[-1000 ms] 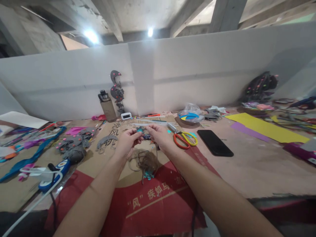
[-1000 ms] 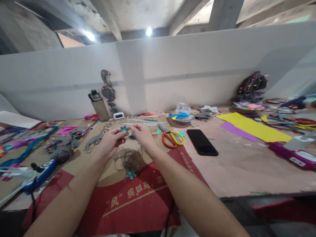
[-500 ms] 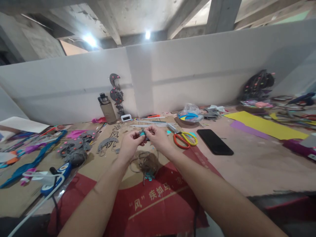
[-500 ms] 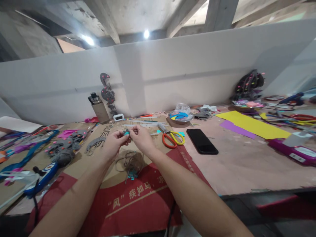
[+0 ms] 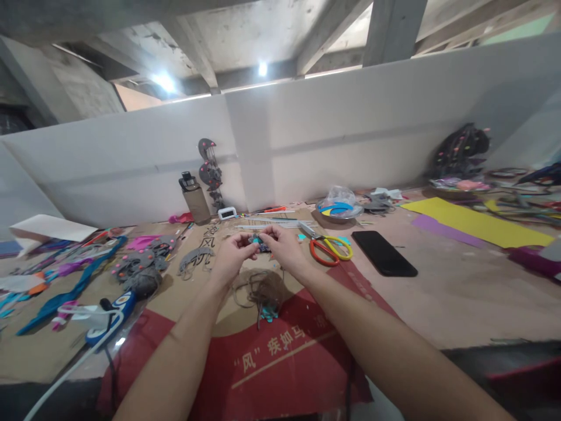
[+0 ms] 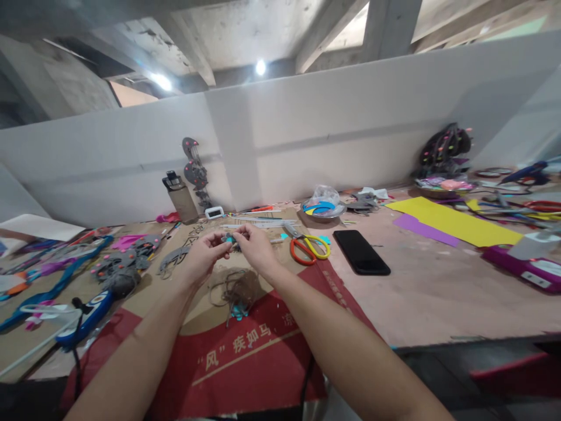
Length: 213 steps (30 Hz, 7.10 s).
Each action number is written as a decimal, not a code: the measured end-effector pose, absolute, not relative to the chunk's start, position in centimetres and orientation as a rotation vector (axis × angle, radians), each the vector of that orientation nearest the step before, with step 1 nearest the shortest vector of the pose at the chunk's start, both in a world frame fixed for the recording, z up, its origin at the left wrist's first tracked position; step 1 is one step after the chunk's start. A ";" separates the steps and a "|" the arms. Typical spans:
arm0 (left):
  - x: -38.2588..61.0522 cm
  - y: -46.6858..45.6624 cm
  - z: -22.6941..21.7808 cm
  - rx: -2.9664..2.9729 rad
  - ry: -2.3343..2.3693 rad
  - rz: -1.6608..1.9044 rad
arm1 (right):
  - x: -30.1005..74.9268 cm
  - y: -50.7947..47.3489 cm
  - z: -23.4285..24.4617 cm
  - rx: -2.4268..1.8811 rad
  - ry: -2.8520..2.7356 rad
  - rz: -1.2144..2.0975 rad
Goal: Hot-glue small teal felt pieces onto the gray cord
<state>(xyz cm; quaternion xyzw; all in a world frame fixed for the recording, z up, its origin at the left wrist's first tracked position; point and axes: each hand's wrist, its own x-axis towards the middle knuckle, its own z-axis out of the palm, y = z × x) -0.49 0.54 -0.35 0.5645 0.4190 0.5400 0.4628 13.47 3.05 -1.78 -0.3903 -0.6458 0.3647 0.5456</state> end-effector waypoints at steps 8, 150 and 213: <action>0.0 0.3 -0.1 1.194 1.096 1.396 | 12.9 2.6 -1.5 -0.796 -1.391 1.129; 1.2 -0.2 -0.3 1.302 0.944 1.467 | 14.0 0.9 -0.5 -1.144 -1.685 0.349; -4.6 3.3 -0.7 1.044 1.045 1.641 | 15.6 5.1 -5.0 -1.720 -1.965 0.523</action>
